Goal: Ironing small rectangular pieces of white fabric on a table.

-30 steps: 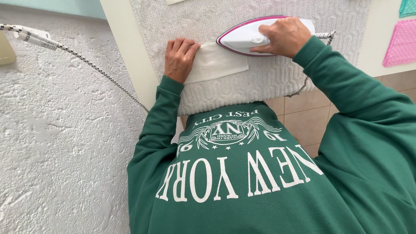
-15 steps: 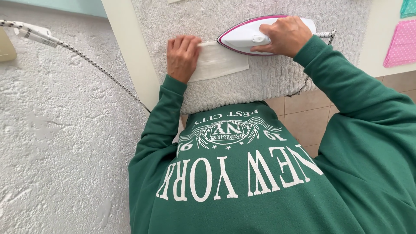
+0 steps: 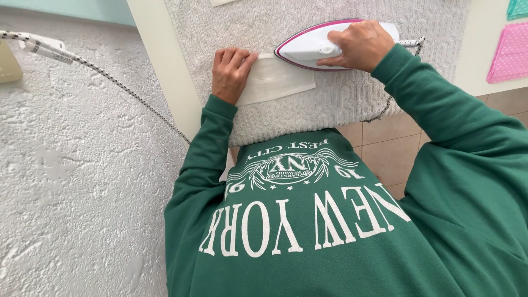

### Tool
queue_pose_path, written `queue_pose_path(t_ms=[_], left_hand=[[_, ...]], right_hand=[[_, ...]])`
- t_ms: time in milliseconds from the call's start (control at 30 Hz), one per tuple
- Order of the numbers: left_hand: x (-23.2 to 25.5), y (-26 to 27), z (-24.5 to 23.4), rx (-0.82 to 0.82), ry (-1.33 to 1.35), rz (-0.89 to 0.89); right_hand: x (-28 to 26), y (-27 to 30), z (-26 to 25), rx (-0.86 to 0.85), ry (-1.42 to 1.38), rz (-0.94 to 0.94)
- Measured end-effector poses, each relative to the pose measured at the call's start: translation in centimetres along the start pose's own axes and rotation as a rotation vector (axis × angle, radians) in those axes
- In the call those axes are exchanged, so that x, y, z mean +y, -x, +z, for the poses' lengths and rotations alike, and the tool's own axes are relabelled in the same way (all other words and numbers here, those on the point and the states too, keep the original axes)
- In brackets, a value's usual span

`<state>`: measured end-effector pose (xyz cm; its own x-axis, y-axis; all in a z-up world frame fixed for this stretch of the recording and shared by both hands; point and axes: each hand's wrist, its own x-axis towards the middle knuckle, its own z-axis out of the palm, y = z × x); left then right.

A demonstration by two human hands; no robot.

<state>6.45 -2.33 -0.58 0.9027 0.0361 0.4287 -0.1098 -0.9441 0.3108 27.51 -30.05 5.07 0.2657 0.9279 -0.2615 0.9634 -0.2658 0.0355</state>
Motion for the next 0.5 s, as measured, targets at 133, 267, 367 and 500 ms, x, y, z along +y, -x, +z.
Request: queue_pose_path(t_ms=[133,267,367,500], left_hand=[[0.1,0.4,-0.3,0.026,-0.034,0.063],[-0.2,1.7,0.5,-0.002,-0.076,0.102],[-0.2,1.8,0.7,-0.013,-0.079,0.109],[-0.2,2.3,0.9,-0.02,-0.088,0.107]], right_hand=[[-0.1,0.0,0.0,-0.011,0.009,-0.002],[-0.1,0.0,-0.4,0.011,0.001,-0.008],[-0.1,-0.1,-0.5,-0.005,-0.007,-0.008],[-0.4,-1.0,0.2,0.016,-0.015,-0.042]])
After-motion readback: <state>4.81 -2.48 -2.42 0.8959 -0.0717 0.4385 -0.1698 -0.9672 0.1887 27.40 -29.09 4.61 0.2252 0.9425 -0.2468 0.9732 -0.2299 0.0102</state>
